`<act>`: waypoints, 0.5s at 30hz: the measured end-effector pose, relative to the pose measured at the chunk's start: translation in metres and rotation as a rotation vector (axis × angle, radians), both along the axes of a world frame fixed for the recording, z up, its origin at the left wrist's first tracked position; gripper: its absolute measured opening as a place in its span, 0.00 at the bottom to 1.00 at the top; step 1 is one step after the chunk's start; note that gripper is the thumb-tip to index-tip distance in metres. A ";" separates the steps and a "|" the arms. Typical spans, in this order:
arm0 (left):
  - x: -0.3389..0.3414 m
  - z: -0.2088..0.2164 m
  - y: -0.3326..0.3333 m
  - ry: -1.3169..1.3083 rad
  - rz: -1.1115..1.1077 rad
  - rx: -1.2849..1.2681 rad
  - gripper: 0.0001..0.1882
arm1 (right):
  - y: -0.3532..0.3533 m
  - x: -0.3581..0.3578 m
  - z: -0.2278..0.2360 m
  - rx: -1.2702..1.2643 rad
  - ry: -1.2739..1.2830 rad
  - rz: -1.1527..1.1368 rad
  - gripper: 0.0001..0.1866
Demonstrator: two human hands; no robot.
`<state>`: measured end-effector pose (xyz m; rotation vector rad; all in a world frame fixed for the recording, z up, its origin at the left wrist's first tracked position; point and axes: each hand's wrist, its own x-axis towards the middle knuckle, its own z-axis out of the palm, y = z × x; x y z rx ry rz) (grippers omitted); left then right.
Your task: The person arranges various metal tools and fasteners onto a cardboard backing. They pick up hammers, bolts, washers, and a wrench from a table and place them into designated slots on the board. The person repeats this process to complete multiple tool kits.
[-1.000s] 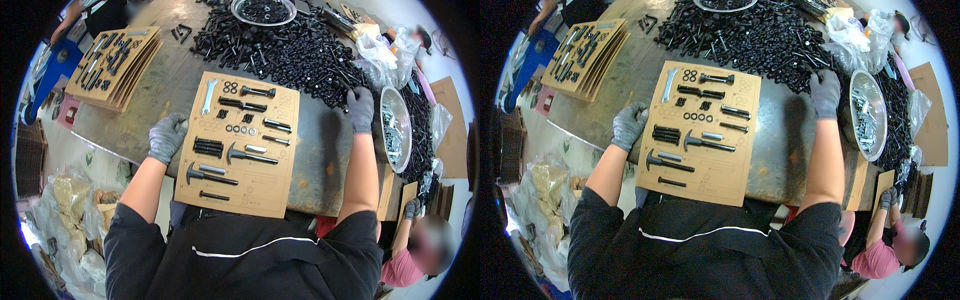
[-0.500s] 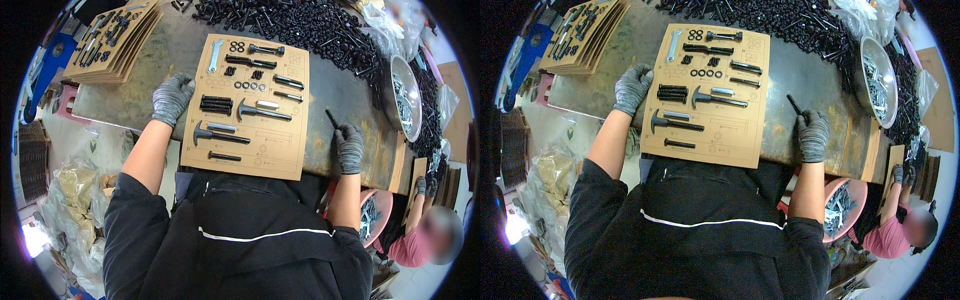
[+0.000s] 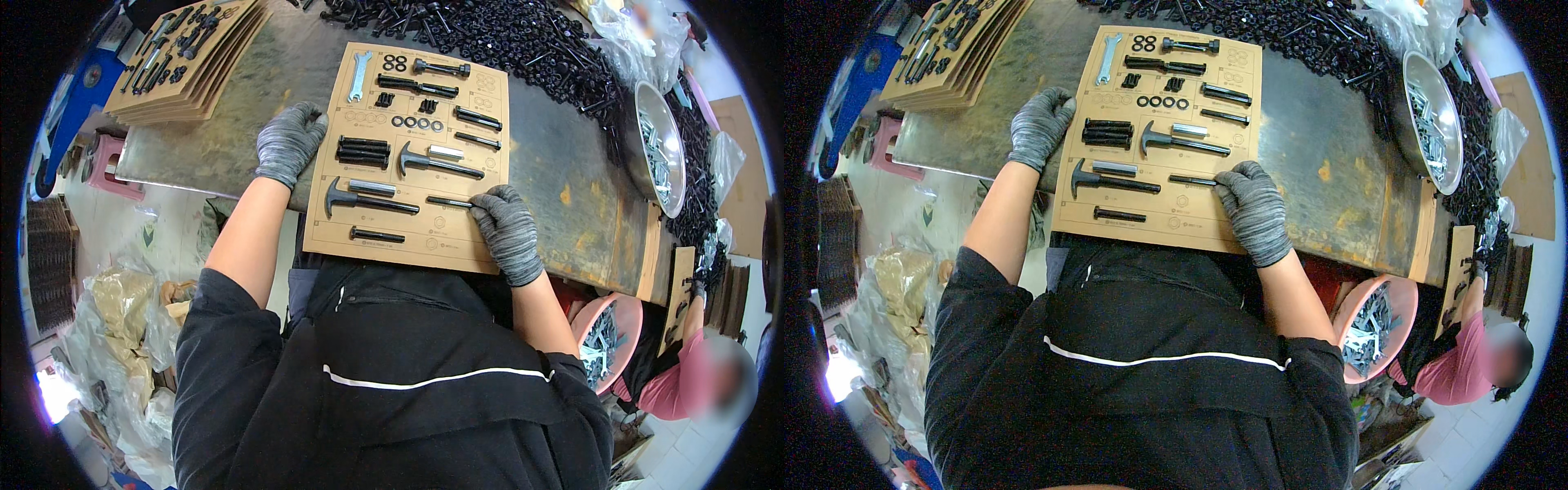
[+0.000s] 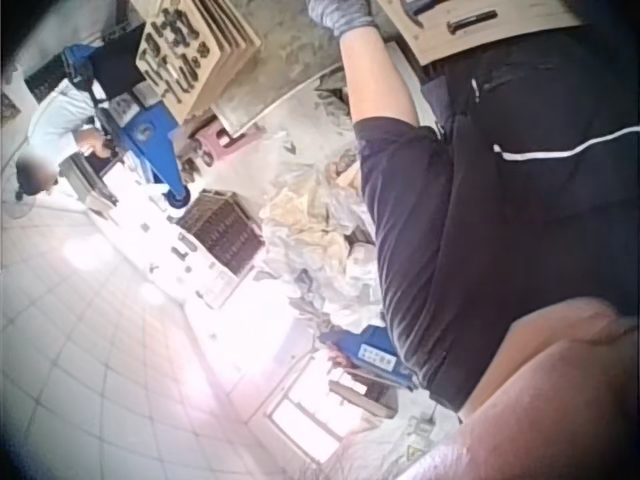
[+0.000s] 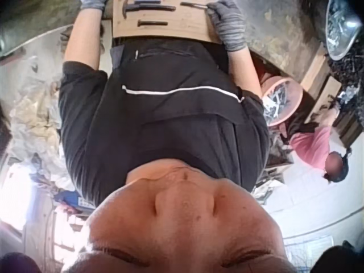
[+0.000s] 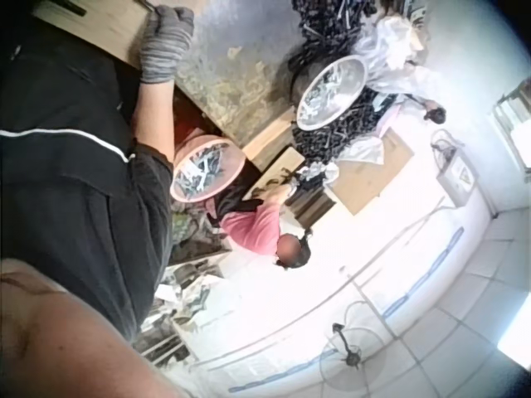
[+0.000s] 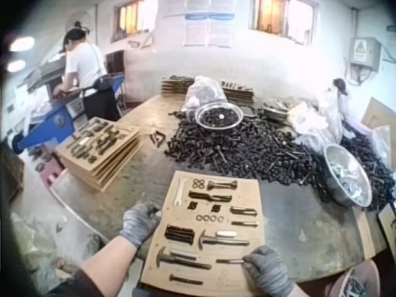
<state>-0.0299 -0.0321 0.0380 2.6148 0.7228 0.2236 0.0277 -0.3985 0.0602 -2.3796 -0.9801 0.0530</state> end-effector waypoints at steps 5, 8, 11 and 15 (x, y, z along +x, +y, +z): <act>-0.001 0.006 0.000 -0.015 0.002 -0.015 0.15 | 0.000 -0.003 0.000 -0.021 -0.028 -0.005 0.09; -0.004 -0.001 -0.001 -0.153 0.031 -0.028 0.16 | 0.000 -0.004 0.008 0.015 -0.030 -0.061 0.13; -0.012 -0.008 -0.015 -0.231 0.054 -0.126 0.26 | -0.009 0.010 -0.011 0.150 -0.098 -0.211 0.17; -0.020 0.019 -0.045 -0.101 -0.015 -0.250 0.38 | -0.008 0.021 -0.024 0.190 0.213 -0.448 0.21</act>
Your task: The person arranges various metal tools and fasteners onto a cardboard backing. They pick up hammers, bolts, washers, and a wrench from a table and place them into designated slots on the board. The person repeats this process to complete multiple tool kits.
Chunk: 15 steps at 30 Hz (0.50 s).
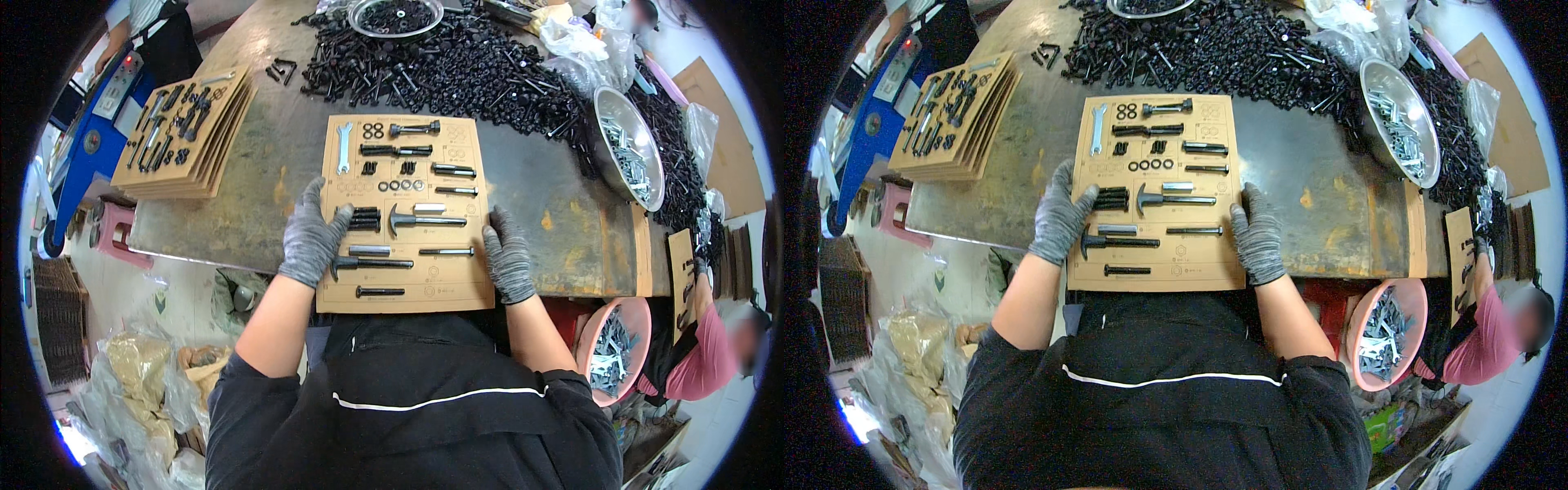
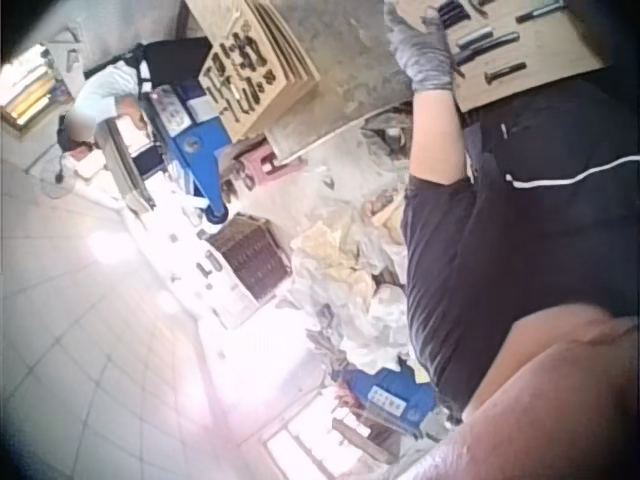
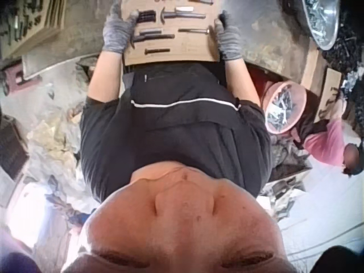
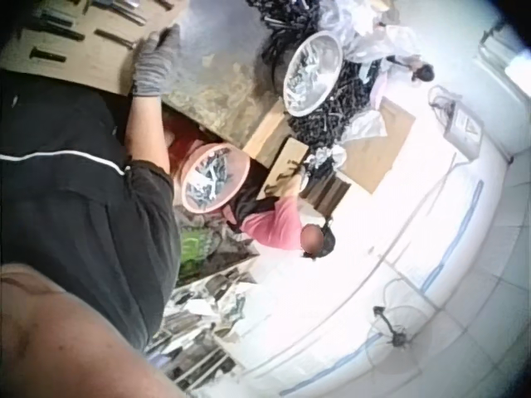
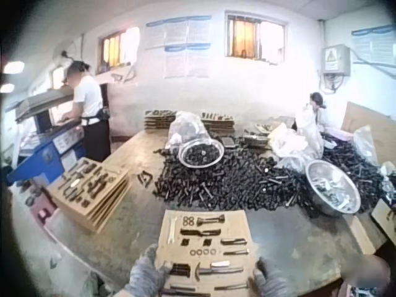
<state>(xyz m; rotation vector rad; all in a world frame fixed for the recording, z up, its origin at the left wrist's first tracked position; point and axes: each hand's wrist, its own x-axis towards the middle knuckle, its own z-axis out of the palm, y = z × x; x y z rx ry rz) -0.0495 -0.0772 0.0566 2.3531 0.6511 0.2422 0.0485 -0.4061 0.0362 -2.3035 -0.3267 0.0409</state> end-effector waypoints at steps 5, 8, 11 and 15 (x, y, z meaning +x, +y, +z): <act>0.006 -0.018 0.009 -0.085 0.066 -0.328 0.38 | 0.011 -0.006 -0.013 0.254 0.078 -0.080 0.23; 0.011 -0.007 0.008 -0.166 0.133 -0.701 0.38 | 0.011 -0.009 -0.004 0.228 0.103 -0.079 0.22; 0.012 -0.009 0.018 -0.222 0.183 -0.787 0.36 | 0.011 -0.008 -0.007 0.287 0.083 -0.048 0.21; 0.006 -0.013 0.024 -0.295 0.288 -0.865 0.32 | 0.014 -0.002 -0.008 0.250 0.015 0.014 0.22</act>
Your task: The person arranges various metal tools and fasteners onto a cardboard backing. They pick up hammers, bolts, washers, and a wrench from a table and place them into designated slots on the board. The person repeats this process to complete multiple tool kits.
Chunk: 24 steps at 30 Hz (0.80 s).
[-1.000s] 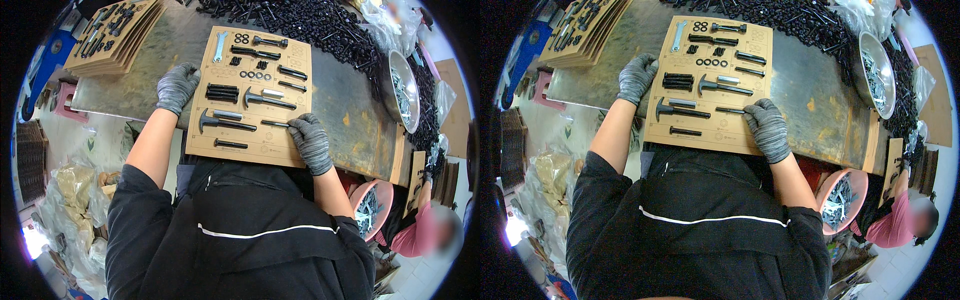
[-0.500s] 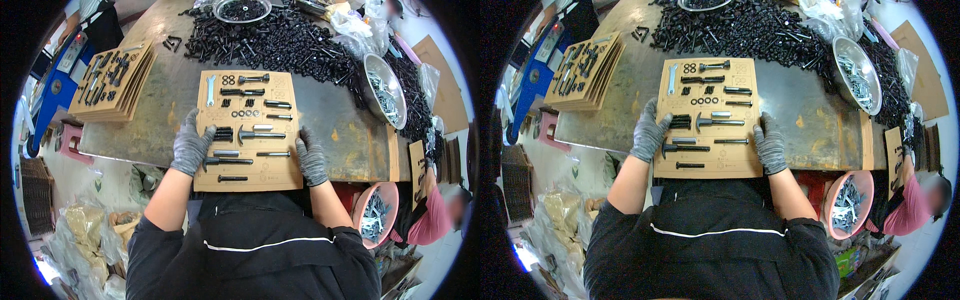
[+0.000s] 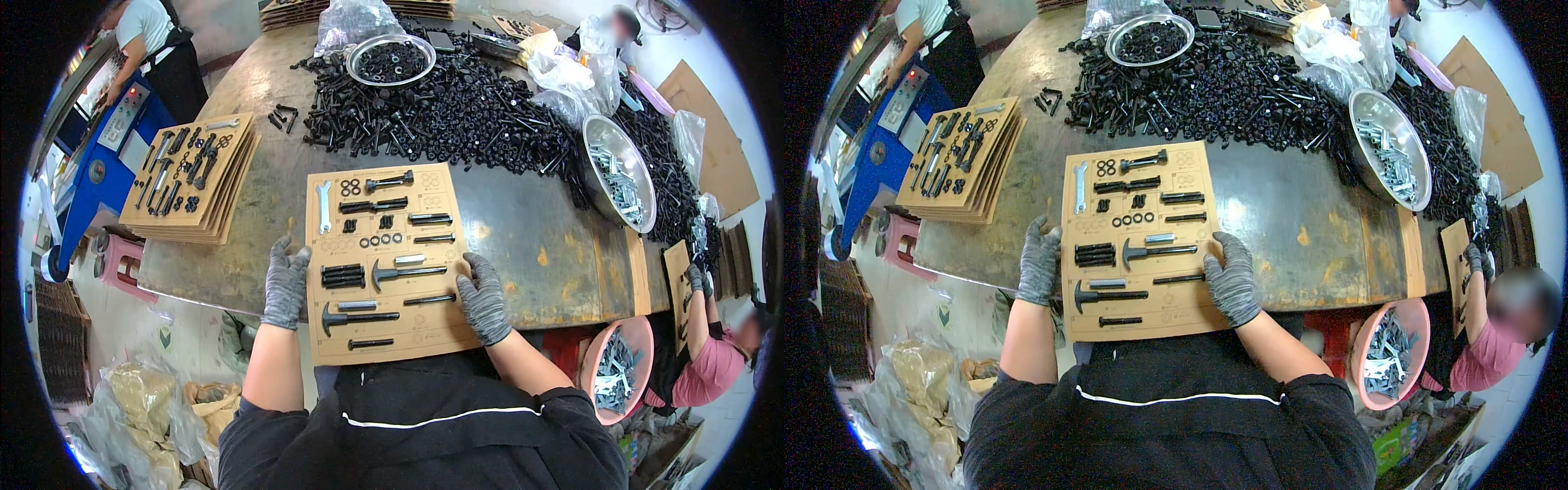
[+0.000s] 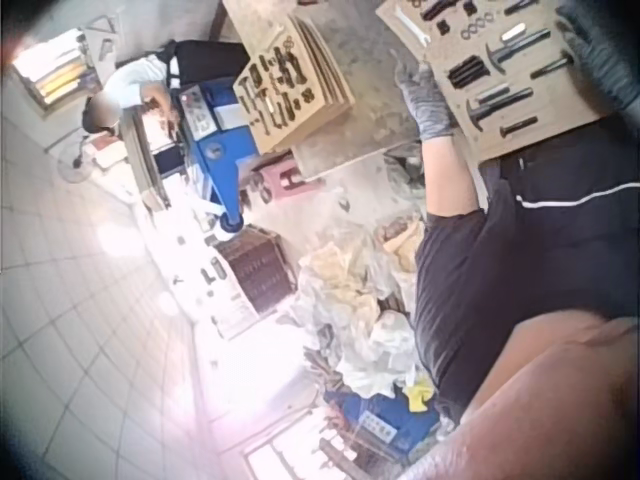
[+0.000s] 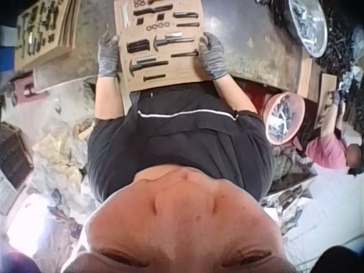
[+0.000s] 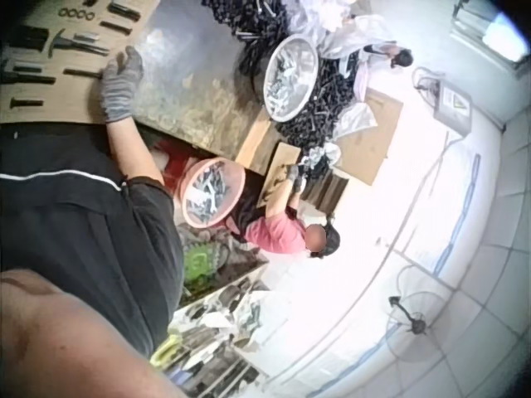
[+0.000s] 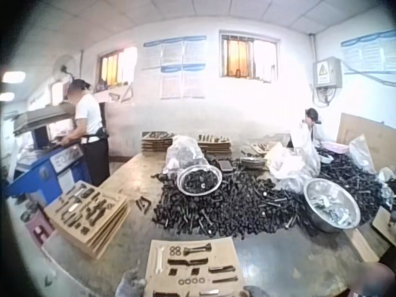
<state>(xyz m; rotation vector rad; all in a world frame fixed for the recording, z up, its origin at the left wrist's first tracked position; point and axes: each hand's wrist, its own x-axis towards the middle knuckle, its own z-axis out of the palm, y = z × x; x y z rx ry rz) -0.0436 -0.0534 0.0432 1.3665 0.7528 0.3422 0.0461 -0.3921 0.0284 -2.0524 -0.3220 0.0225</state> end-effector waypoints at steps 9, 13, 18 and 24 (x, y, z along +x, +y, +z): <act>-0.014 -0.011 0.017 0.145 0.079 0.425 0.22 | 0.005 0.060 0.013 -0.206 -0.075 0.136 0.17; 0.003 -0.023 0.022 0.295 0.117 0.748 0.19 | 0.041 0.169 -0.002 -0.499 -0.361 -0.088 0.25; 0.001 -0.036 0.031 0.390 0.071 0.830 0.17 | 0.114 0.234 0.015 -0.692 -0.117 -0.239 0.40; 0.001 -0.037 0.029 0.324 0.105 0.731 0.15 | 0.100 0.254 -0.004 -0.708 -0.348 -0.144 0.20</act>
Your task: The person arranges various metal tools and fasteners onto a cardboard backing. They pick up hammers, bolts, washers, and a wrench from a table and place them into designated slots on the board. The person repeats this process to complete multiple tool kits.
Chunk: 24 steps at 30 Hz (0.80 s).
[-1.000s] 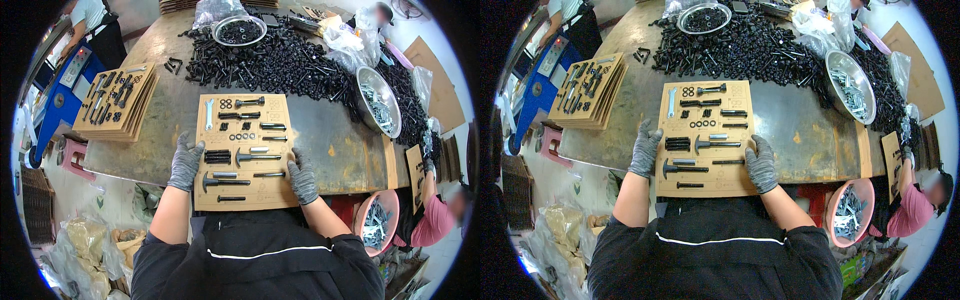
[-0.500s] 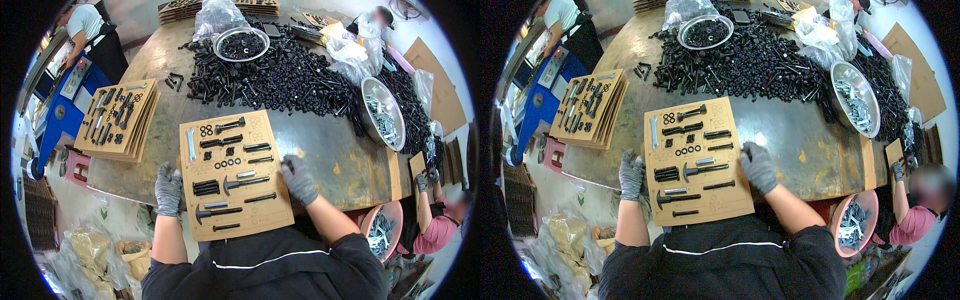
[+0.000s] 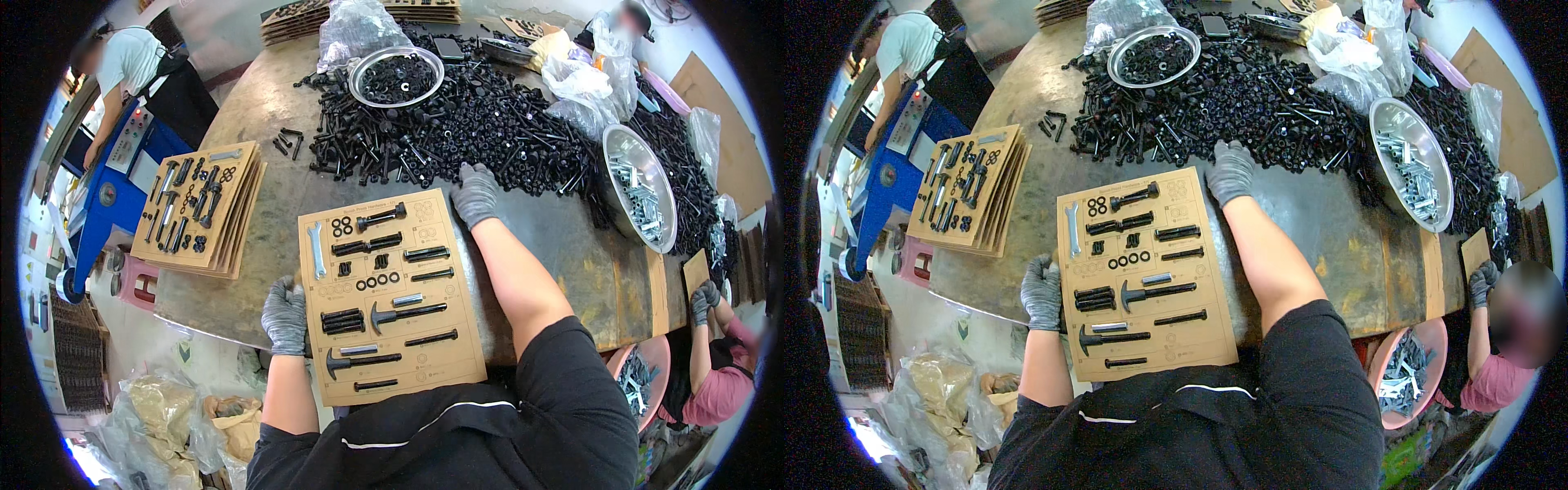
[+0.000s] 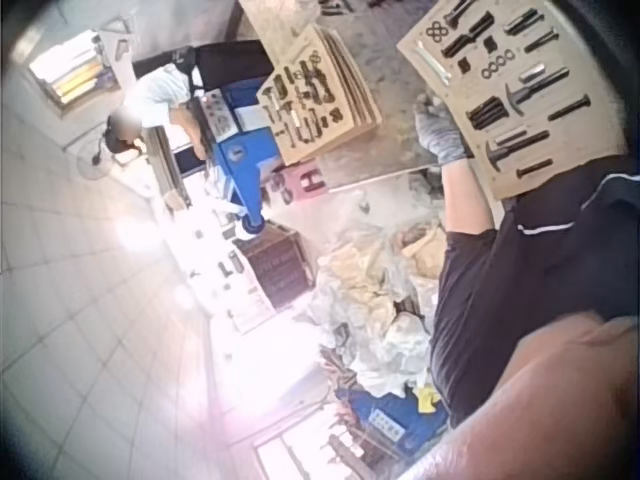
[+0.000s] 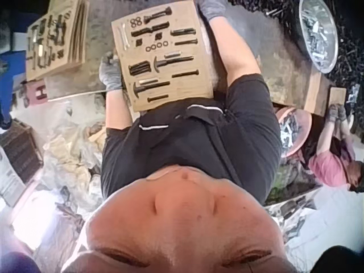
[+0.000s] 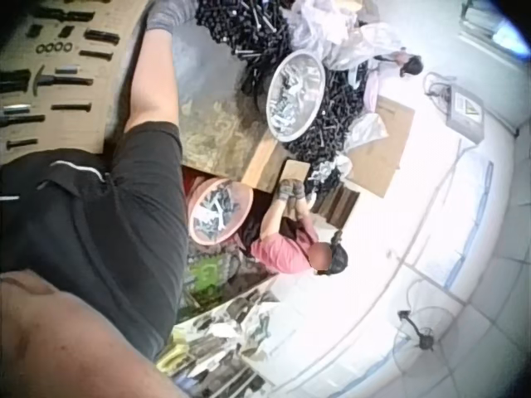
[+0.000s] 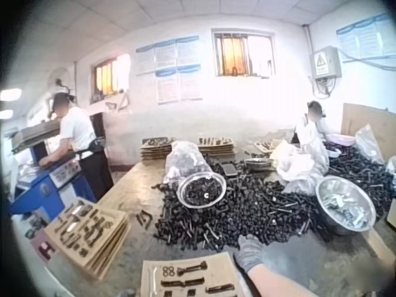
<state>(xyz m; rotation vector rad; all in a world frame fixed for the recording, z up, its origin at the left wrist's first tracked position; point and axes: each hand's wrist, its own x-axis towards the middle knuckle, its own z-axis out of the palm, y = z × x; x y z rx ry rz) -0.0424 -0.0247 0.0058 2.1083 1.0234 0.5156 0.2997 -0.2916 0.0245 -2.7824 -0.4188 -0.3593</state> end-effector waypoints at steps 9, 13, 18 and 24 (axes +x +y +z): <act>0.000 0.009 -0.001 -0.046 -0.008 0.008 0.11 | -0.110 -0.051 -0.011 -0.136 0.058 0.189 0.30; 0.020 0.016 0.015 -0.435 -0.053 -0.461 0.15 | -0.140 -0.079 0.006 -0.185 0.183 0.089 0.37; 0.130 0.112 -0.080 -0.263 -0.511 -0.038 0.17 | -0.158 -0.086 0.030 -0.226 0.276 0.234 0.42; 0.211 0.090 -0.208 0.284 -1.074 0.056 0.26 | -0.192 -0.048 0.030 0.413 0.422 0.278 0.27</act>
